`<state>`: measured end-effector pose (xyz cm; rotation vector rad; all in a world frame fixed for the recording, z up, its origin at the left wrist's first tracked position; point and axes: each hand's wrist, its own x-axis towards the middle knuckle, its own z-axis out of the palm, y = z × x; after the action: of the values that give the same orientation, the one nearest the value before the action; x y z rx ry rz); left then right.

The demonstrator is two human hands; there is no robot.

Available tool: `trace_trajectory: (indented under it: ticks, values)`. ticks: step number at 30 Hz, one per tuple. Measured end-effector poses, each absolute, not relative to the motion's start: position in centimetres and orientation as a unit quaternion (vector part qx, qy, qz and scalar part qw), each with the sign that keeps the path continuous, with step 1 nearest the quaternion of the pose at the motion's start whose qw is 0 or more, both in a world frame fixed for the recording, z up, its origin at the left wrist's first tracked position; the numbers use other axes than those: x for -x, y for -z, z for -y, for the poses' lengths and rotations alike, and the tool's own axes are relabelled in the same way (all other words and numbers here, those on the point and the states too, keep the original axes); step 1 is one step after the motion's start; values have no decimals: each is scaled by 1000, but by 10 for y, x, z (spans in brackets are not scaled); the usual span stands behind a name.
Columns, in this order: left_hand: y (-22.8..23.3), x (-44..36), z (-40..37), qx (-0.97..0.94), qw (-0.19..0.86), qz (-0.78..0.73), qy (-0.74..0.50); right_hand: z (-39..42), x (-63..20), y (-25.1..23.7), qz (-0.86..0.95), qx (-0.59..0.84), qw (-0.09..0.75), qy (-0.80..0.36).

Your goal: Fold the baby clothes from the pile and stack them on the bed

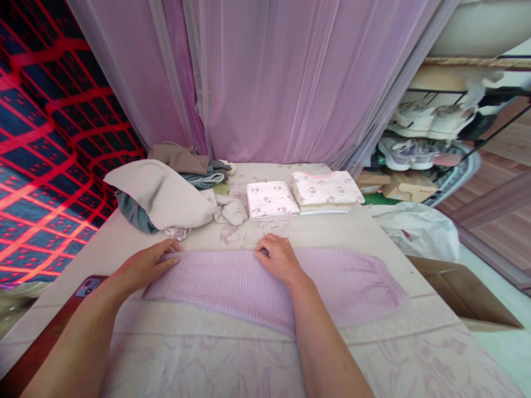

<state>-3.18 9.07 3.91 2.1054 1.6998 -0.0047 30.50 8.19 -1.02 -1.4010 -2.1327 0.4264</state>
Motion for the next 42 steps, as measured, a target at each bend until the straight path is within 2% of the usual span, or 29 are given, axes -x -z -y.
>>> trace_trajectory:
  ticks: [15, 19, 22, 27, 32, 42]
  values:
    - [-38, 27, -92, -721, 163, -669, 75, -83, -297, 17, 767, 574, 259, -127]
    - [-46, 7, -85, -726, 61, -680, 85, -83, -295, 14, 763, 585, 249, -118]
    - [-40, -23, -75, -796, -22, -605, -1, -82, -293, 11, 765, 587, 238, -117]
    - [-2, -65, -60, -921, 57, -381, -59, -80, -291, 3, 763, 598, 223, -104]
    - [22, -66, -56, -925, 34, -368, -84, -78, -321, -10, 761, 607, 182, -140]
    - [25, -63, -58, -925, 11, -368, -93, -55, -420, -17, 691, 689, 129, -178]
